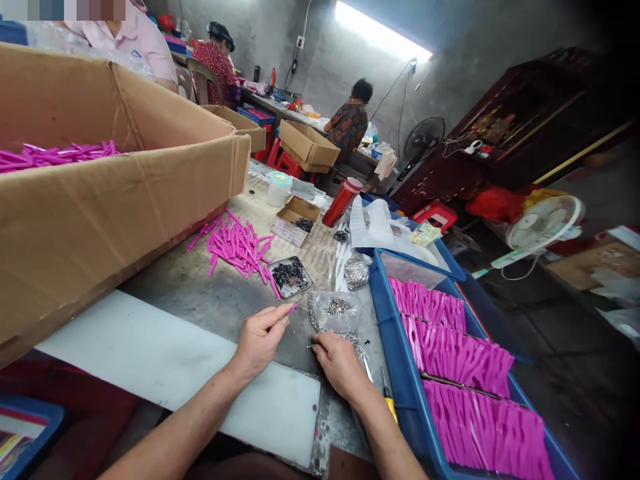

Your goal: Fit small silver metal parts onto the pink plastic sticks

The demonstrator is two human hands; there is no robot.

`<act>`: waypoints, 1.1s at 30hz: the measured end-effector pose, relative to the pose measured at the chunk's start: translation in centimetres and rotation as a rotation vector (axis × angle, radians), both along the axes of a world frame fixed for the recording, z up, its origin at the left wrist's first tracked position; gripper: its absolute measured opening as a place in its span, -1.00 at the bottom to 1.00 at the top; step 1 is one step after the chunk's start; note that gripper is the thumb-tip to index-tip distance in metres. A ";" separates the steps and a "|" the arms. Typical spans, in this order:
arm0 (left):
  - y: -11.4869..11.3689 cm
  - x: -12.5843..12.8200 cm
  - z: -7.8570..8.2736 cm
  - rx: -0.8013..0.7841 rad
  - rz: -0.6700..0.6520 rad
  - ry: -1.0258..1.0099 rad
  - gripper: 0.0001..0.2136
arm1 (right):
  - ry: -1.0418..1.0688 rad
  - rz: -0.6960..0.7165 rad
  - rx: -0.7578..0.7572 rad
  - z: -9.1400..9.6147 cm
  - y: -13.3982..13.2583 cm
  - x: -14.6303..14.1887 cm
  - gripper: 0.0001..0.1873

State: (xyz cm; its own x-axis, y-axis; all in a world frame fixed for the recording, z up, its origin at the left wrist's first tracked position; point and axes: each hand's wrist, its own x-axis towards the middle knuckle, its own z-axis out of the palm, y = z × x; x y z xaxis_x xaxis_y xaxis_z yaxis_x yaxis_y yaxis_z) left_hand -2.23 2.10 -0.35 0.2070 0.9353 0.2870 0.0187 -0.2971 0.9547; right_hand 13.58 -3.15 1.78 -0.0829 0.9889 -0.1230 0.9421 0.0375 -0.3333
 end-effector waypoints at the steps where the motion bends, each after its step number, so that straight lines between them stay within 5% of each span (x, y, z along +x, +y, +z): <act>1: 0.0 0.0 0.1 0.001 0.003 0.004 -0.74 | 0.005 -0.009 0.002 0.1 0.0 0.1 -0.82; 33: -0.1 0.0 0.2 0.001 0.014 0.018 -0.75 | -0.170 0.091 0.026 -1.2 -0.2 -0.3 -0.80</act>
